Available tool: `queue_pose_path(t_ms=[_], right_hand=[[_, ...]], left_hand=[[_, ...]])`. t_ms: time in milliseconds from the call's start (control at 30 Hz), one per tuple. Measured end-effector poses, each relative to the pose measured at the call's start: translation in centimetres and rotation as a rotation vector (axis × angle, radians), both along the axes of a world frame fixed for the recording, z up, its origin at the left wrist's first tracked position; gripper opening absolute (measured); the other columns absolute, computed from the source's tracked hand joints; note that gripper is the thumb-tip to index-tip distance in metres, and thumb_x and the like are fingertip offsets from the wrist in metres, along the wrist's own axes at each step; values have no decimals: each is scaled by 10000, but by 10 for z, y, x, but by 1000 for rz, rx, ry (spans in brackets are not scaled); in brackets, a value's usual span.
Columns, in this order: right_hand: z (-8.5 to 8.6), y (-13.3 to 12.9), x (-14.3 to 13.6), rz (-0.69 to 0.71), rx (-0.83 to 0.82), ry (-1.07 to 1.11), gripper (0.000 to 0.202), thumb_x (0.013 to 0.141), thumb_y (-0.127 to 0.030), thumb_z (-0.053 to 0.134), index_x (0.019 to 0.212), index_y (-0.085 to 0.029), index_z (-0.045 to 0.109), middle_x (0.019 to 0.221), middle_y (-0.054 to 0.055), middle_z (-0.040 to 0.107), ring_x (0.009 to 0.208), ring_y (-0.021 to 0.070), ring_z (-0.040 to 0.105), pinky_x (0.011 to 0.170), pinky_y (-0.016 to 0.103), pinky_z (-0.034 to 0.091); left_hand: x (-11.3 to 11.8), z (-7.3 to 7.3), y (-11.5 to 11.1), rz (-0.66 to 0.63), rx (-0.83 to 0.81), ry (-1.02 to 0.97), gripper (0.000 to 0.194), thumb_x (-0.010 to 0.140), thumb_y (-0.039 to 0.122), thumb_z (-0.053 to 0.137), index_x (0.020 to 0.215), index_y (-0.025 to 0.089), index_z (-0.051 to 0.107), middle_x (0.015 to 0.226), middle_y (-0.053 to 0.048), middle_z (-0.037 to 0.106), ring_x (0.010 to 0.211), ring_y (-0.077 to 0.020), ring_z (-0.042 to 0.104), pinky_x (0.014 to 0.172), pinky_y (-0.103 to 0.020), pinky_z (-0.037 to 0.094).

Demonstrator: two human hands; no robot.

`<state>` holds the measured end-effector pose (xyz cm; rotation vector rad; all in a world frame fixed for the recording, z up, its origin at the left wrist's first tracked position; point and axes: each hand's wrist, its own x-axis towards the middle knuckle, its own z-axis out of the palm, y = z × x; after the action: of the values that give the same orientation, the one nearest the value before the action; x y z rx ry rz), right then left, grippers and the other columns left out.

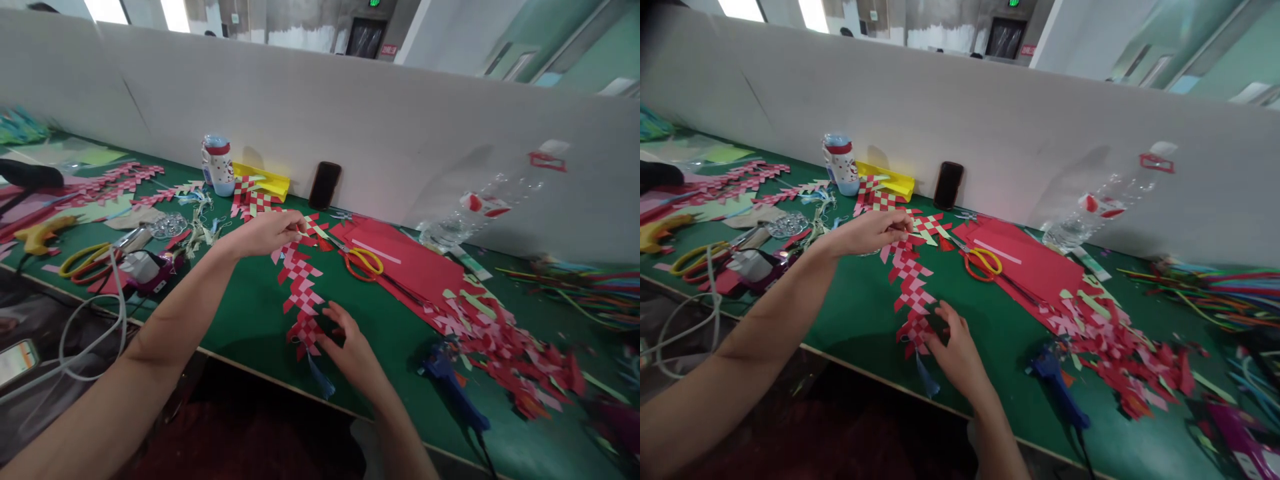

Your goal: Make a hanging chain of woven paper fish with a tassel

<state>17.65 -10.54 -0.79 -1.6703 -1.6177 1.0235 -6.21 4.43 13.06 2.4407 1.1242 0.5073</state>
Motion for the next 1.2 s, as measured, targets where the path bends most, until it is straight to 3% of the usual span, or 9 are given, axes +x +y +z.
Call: queue_pose_path(t_ms=[200, 333, 500, 600, 700, 800, 933, 1067, 1200], right_hand=[[-1, 12, -3, 120, -57, 201, 840, 725, -304, 694, 1462, -234, 295, 1029, 38, 679, 871, 182, 615, 838, 378, 483], [1, 11, -9, 98, -56, 342, 871, 727, -254, 667, 1479, -213, 231, 755, -55, 601, 735, 145, 597, 739, 330, 487], [23, 5, -8, 33, -42, 379, 829, 739, -289, 670, 1458, -196, 269, 723, -65, 579, 646, 125, 572, 641, 290, 493], [44, 7, 3, -25, 85, 286, 791, 760, -345, 678, 1443, -199, 306, 775, -34, 613, 670, 140, 599, 630, 294, 519], [61, 5, 18, -96, 402, 21, 658, 816, -327, 645, 1410, -218, 383, 854, 9, 656, 744, 166, 641, 714, 331, 541], [64, -8, 30, -38, 717, -322, 505, 880, -266, 587, 1368, -254, 456, 930, 44, 686, 854, 200, 658, 805, 374, 529], [44, -39, 44, 226, 743, -528, 514, 876, -312, 619, 1362, -248, 463, 1085, 88, 688, 1039, 256, 616, 873, 420, 512], [22, -61, 63, 7, 688, -514, 356, 919, -311, 556, 1264, -228, 533, 1048, 85, 684, 1009, 238, 613, 858, 405, 513], [9, -65, 77, -186, 659, -560, 242, 944, -316, 487, 1120, -209, 614, 1030, 95, 680, 974, 238, 610, 836, 406, 507]], left_hand=[[1, 24, -33, -70, 149, -74, 162, 918, 228, 459, 1005, 190, 591, 870, -8, 658, 733, -125, 585, 639, -230, 391], [0, 36, -47, -81, 235, -78, 158, 927, 226, 476, 1017, 197, 602, 870, 0, 662, 724, -113, 591, 644, -225, 405], [-4, 46, -53, -52, 359, -182, 127, 912, 237, 537, 991, 188, 623, 831, 7, 669, 703, -107, 596, 645, -223, 433], [-2, 50, -53, 9, 411, -270, 125, 907, 243, 542, 968, 185, 634, 805, 7, 661, 678, -106, 598, 631, -229, 448], [-4, 48, -54, 35, 441, -350, 121, 910, 236, 535, 955, 188, 636, 853, -3, 672, 739, -118, 622, 689, -246, 480], [-16, 35, -60, -25, 412, -352, 112, 906, 212, 531, 942, 201, 636, 936, -22, 687, 899, -153, 640, 831, -295, 494], [-48, -8, -72, -154, 270, -142, 239, 901, 125, 433, 877, 230, 646, 986, -22, 698, 1285, -215, 474, 1060, -399, 377], [-72, -59, -84, -70, 79, -35, 297, 847, 74, 339, 794, 222, 591, 1014, -14, 692, 1282, -211, 485, 1050, -386, 385], [-71, -89, -89, 127, -2, -11, 248, 891, 197, 354, 917, 221, 600, 1062, -47, 666, 1153, -233, 572, 931, -347, 465]])
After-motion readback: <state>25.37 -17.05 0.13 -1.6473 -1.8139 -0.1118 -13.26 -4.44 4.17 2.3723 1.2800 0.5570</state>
